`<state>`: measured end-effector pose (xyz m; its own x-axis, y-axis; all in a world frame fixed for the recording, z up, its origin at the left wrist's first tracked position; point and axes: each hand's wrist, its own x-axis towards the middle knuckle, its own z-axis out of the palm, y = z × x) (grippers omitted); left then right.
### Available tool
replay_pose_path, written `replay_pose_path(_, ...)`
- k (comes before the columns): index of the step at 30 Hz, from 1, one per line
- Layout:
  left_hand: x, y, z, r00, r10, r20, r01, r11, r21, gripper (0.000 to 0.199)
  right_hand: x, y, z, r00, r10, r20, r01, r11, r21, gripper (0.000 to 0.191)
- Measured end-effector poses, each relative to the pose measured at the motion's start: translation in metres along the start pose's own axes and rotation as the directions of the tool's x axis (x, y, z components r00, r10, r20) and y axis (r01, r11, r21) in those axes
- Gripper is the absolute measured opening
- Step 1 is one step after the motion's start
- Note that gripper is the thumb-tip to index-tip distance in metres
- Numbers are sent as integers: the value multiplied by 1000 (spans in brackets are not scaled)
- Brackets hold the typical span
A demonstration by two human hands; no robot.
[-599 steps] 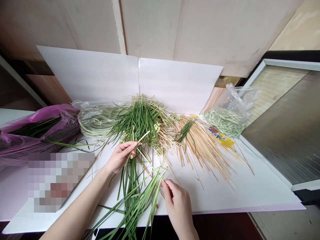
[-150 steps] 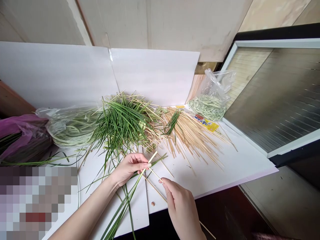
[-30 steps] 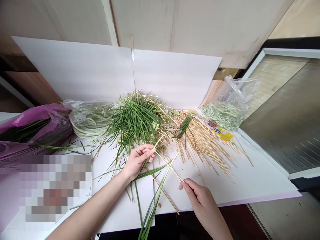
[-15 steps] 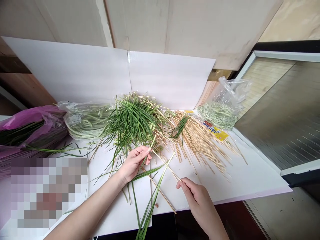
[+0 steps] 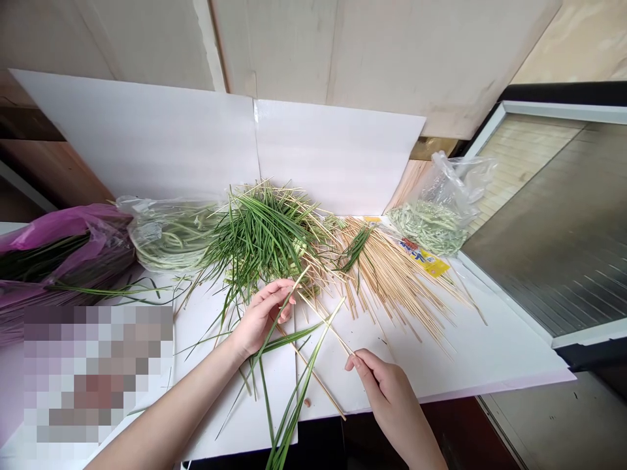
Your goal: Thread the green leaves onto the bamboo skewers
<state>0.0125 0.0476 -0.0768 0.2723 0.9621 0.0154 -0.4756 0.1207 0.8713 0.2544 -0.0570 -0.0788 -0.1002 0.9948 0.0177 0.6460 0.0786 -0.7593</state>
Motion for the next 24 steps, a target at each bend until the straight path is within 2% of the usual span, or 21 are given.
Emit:
replay_pose_path(5,0,0,2,999,14,-41,-11,998,69,26,1,-1,1,1000,-7,6,7,1000,11,40)
replay_pose_path(9,0,1,3,999,-2,-34,5,995,100,33,0,-1,1,1000,-9,0,9,1000,5,40)
replay_pose_path(17,-1,2,5,997,-45,-70,51,995,85,35,0,-2,1,1000,-4,25,4,1000,12,38)
replay_pose_path(24,-1,3,6,996,-53,-76,58,996,71,35,-3,-2,2,994,60,87,-61,998,10,37)
